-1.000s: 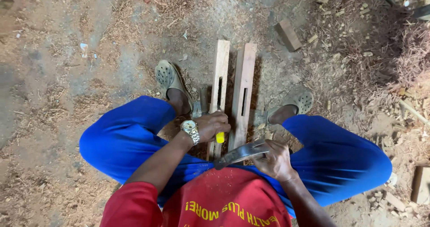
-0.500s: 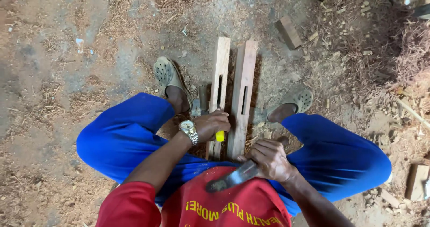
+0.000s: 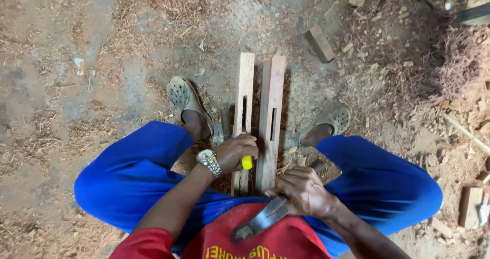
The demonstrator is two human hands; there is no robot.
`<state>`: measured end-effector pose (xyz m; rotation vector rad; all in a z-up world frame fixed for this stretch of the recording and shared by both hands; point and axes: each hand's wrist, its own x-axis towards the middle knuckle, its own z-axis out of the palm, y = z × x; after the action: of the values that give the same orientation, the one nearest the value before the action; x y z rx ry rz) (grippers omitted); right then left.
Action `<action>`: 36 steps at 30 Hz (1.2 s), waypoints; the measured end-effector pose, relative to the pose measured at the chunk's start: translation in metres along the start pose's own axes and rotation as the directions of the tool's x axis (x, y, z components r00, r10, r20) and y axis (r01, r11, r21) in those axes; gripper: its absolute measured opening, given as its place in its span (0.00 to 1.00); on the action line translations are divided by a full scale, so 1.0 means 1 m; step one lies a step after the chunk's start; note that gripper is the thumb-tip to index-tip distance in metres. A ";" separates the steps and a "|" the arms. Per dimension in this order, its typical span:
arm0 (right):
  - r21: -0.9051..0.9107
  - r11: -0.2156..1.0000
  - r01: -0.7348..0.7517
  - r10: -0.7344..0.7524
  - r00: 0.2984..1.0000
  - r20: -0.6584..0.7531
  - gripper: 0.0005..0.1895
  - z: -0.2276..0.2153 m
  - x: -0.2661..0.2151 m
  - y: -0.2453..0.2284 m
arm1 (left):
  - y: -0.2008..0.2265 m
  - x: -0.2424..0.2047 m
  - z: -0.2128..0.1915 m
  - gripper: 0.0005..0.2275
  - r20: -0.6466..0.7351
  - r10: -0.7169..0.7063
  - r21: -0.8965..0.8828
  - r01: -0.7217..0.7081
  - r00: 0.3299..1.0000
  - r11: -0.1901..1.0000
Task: Clear out slots in wooden furniture frame components using a hammer and a punch tool.
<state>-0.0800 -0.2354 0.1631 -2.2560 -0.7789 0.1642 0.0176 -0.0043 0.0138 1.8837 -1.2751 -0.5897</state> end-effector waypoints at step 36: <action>-0.120 0.894 -0.433 0.448 0.875 0.183 0.12 0.009 -0.005 0.015 | -0.016 -0.002 0.019 0.17 -0.075 0.041 0.064 -0.036 0.996 0.997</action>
<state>-0.0805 -0.2410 0.1459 -2.4872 -0.3595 0.6034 0.0118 -0.0053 -0.0104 1.9103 -1.2906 -0.4582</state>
